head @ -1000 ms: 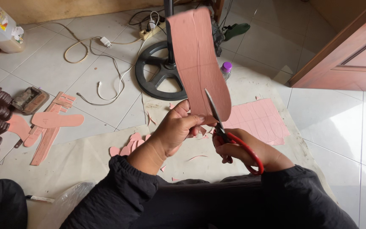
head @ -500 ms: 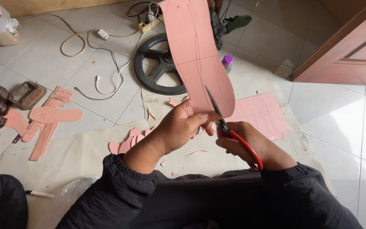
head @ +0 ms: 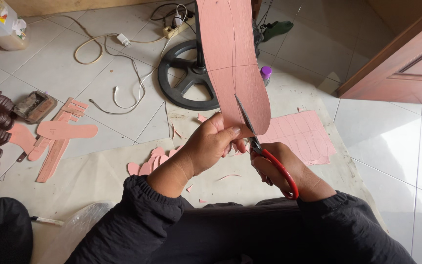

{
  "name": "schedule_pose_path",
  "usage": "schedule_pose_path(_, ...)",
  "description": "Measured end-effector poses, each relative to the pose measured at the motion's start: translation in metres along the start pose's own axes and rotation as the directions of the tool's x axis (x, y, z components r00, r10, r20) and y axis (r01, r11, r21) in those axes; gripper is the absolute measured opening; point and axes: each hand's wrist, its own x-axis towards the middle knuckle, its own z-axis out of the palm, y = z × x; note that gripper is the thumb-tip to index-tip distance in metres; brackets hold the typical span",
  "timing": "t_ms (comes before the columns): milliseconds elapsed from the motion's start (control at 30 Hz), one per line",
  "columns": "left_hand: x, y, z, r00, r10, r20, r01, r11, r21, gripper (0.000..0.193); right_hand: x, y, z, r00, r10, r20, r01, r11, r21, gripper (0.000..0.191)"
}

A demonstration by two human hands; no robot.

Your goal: The person uses red-handled scissors to cut a pink sheet of material along pre-drawn lines. They trim the edges of a shoe-shaped piece and then cut a larger rectangular sheet into separate shapes.

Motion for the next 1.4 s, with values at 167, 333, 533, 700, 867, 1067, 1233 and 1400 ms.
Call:
schedule_pose_path(167,0.0,-0.004,0.0,1.0,-0.028,0.009,0.029,0.998,-0.055,0.025,0.0,0.001,0.001,0.999,-0.042,0.013,0.042,0.999,0.002,0.029)
schedule_pose_path(333,0.002,-0.006,-0.003,1.0,-0.012,0.013,0.013,0.997,-0.081,0.024,0.0,0.001,0.006,0.999,-0.041,-0.002,0.041,0.999,0.011,0.032)
schedule_pose_path(533,0.003,-0.01,-0.004,1.0,-0.022,0.013,0.024,0.99,-0.142,0.023,0.002,-0.001,0.011,0.999,0.016,-0.032,-0.014,0.999,0.048,0.031)
schedule_pose_path(700,0.003,-0.01,-0.005,0.999,-0.028,0.02,0.031,0.986,-0.164,0.023,0.0,-0.004,0.009,0.999,0.024,-0.035,-0.022,0.997,0.068,0.032)
schedule_pose_path(867,0.003,-0.005,-0.012,1.0,0.011,-0.019,-0.014,0.992,-0.123,0.028,-0.004,-0.011,0.0,0.998,0.062,-0.019,-0.061,0.997,0.049,0.032)
schedule_pose_path(1067,0.004,-0.003,-0.02,0.977,0.156,-0.148,-0.16,0.987,-0.013,0.025,-0.009,-0.014,-0.005,0.999,0.005,0.046,-0.003,0.999,-0.044,0.032)
schedule_pose_path(1233,0.002,-0.005,-0.014,0.991,0.021,-0.131,-0.011,0.997,0.076,0.023,-0.011,-0.017,-0.006,0.991,-0.023,0.129,0.038,0.993,-0.115,0.023)
schedule_pose_path(1400,0.001,-0.007,-0.013,0.992,0.009,-0.125,0.001,0.997,0.082,0.023,-0.014,-0.016,-0.005,0.988,-0.047,0.147,0.058,0.995,-0.075,0.019)
